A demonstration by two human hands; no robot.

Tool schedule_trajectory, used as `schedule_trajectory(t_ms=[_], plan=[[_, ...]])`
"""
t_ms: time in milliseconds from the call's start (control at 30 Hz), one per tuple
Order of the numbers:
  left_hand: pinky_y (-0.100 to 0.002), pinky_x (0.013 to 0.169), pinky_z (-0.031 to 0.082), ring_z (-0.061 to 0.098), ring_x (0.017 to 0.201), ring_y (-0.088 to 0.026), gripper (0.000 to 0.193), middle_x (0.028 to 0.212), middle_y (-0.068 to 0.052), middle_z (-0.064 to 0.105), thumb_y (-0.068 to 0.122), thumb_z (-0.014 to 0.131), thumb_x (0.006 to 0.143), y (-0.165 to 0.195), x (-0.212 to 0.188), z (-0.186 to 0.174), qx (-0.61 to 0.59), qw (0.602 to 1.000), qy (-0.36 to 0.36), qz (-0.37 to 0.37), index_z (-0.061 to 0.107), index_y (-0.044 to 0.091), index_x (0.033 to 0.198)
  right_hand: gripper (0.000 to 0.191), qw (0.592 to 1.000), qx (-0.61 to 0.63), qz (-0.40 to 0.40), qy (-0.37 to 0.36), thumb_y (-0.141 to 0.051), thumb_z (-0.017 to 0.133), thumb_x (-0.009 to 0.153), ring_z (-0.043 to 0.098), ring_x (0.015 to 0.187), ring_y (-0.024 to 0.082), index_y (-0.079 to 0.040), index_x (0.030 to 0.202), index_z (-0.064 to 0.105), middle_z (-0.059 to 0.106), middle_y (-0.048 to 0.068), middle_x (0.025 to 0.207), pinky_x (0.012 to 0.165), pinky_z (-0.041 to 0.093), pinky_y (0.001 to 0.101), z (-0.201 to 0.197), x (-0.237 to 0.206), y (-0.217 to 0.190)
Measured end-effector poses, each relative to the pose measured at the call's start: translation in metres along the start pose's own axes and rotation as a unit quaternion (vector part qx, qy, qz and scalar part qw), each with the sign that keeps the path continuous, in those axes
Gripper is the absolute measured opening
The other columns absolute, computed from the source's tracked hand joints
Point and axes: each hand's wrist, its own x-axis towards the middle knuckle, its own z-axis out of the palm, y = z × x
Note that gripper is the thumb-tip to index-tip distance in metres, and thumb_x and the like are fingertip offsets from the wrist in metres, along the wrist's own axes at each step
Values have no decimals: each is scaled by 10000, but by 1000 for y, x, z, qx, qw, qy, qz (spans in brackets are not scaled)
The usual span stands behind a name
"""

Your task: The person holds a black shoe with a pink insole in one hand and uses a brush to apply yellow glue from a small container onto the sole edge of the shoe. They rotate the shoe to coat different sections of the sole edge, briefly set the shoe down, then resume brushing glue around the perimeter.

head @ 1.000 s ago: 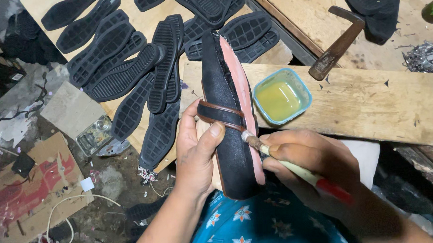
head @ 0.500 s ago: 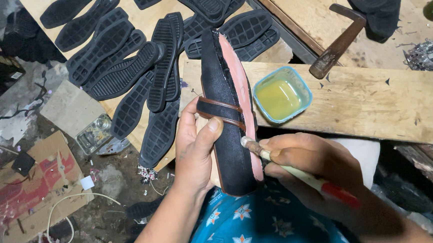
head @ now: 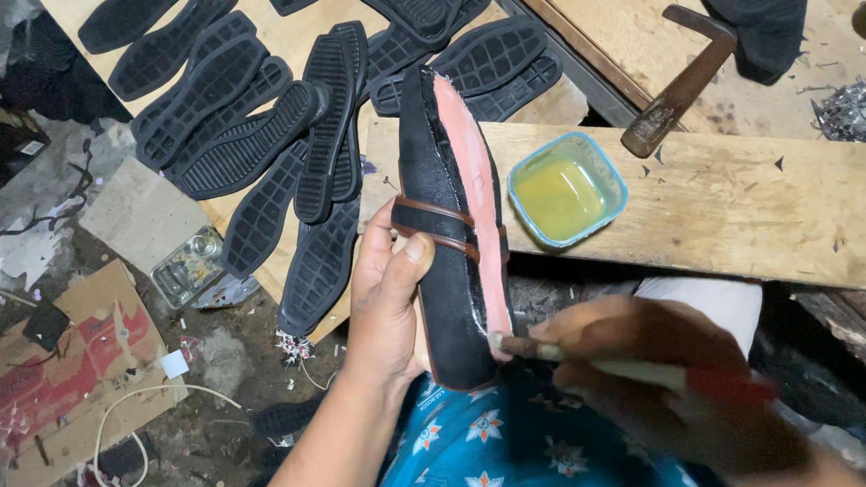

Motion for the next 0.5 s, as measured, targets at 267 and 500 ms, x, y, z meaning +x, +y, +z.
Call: schedule_trajectory(t_ms=[267,500], plan=[[-377,1017,551,650,1154,-214,683,1301,-140,621,275,754,951,-8,-8,-10,-46,996,-61,-39,429,-5,1482,173,987,107,25,116,-27,688,1002,735,1006,230,-43,1149,599,718,177,1129,943,608,353,17,24,36],[-405,935,577,704,1057,-275,575,1235,-189,688,408,576,1039,-17,-6,-51,-176,972,-15,-155,515,-5,1435,163,975,185,36,120,-9,686,986,741,1077,250,-18,1130,610,710,194,1140,972,624,387,17,12,30]])
